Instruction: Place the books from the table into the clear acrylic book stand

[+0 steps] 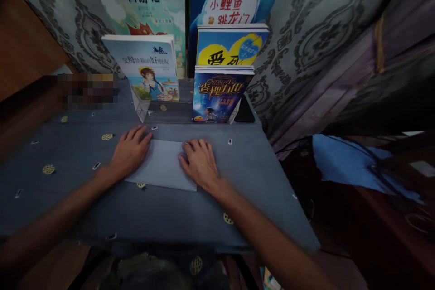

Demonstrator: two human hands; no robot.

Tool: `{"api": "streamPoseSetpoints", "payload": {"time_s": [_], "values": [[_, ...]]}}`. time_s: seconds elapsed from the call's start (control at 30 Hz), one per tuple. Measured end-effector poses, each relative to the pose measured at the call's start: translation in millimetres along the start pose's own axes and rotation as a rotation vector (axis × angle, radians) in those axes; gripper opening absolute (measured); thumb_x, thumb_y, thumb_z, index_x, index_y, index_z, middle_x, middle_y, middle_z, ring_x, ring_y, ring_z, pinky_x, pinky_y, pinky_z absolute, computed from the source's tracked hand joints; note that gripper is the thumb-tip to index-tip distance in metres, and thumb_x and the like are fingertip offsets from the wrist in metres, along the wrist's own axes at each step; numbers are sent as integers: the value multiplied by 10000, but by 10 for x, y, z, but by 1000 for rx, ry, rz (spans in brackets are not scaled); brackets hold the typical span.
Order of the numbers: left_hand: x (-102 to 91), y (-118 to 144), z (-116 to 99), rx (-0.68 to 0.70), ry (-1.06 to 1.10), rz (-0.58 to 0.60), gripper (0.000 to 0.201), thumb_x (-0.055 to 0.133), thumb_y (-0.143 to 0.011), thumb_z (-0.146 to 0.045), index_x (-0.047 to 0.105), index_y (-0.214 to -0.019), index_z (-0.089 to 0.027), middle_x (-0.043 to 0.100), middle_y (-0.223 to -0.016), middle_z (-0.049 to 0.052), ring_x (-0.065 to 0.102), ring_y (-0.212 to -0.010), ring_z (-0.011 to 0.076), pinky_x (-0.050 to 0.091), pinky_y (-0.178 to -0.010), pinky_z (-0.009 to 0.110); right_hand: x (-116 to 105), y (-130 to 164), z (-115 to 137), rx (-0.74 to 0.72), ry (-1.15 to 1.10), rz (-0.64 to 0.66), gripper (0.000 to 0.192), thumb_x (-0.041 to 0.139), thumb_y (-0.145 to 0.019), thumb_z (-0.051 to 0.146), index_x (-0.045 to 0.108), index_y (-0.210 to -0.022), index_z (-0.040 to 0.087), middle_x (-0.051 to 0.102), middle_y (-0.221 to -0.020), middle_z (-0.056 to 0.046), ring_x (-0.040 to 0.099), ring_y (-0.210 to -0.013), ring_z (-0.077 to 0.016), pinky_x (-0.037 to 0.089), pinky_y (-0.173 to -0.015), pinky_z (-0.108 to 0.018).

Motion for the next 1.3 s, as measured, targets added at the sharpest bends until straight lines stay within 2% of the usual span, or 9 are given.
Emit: {"api": "streamPoseSetpoints", "payload": {"time_s": [0.23, 0.4, 0.6, 0.77, 0.93, 1.0, 1.1, 1.2, 1.3], "values": [[-78, 262, -520, 231, 135, 118, 470, 342, -1068, -375, 530, -1418, -124, 571, -1471, 149, 498, -1387, 280, 399, -1119, 451, 7, 20, 56, -32, 83, -26, 352, 482, -1011, 334, 663, -1248, 147, 675, -1214, -149, 536, -1082, -314, 399, -914, -457], [-70, 535, -235, 273, 188, 113, 754, 317, -978, -700, 466, -1481, -157, 504, -1532, 170, 467, -1423, 293, 385, -1135, 469, 6, 21, 67, -48, 110, -52, 344, 468, -1015, 323, 658, -1250, 158, 676, -1233, -143, 532, -1082, -307, 385, -917, -451], [-5, 546, 124, 393, 184, 84, 634, 314, -1023, -601, 426, -1511, -214, 501, -1547, 115, 461, -1438, 237, 370, -1147, 437, -70, 127, 110, -26, 159, -33, 276, 530, -987, 302, 686, -1148, 140, 698, -1089, -146, 570, -994, -313, 427, -842, -446], [64, 337, 406, 314, 142, 88, 435, 320, -1078, -383, 534, -1428, -240, 596, -1462, 91, 509, -1397, 241, 379, -1130, 467, -143, 471, 217, -65, 44, -79, 227, 493, -1004, 234, 697, -926, 171, 685, -870, -86, 619, -803, -227, 460, -734, -349], [26, 173, 315, 239, 126, 86, 367, 359, -1052, -252, 635, -1281, -173, 658, -1365, 128, 619, -1249, 250, 460, -1045, 432, -202, 411, 334, -88, -66, -24, 266, 489, -997, 182, 663, -796, 189, 667, -765, -47, 636, -729, -190, 463, -674, -308], [8, 147, 215, 200, 135, 55, 340, 387, -1045, -277, 655, -1218, -161, 671, -1332, 140, 634, -1213, 259, 475, -1026, 434, -198, 205, 385, -83, -67, 1, 250, 491, -995, 184, 677, -828, 182, 696, -827, -73, 662, -822, -214, 497, -738, -326], [27, 148, 111, 137, 141, 13, 327, 421, -1035, -324, 639, -1207, -151, 653, -1351, 156, 607, -1250, 288, 475, -1035, 458, -84, -165, 538, -161, -131, 64, 237, 497, -982, 166, 677, -1135, 160, 719, -1152, -132, 656, -1091, -245, 519, -941, -377], [87, 170, 83, 108, 167, 0, 340, 419, -1030, -303, 589, -1276, -140, 639, -1370, 163, 564, -1315, 302, 462, -1061, 481, 119, -461, 675, -238, -228, 113, 425, 447, -1008, 193, 522, -1416, 100, 552, -1480, -180, 513, -1372, -241, 414, -1151, -404], [126, 184, 96, 103, 184, -18, 337, 390, -1037, -297, 577, -1274, -148, 638, -1374, 160, 547, -1342, 296, 448, -1082, 500, 276, -603, 612, -230, -233, 163, 482, 395, -1036, 233, 448, -1485, 64, 455, -1565, -203, 386, -1487, -244, 305, -1238, -448]]}}
Point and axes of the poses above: each hand's wrist, its own y-axis away from the middle knuckle, its own x-axis out of the palm, z = x × y, the point moved 3 cm from there along -y, towards the middle knuckle
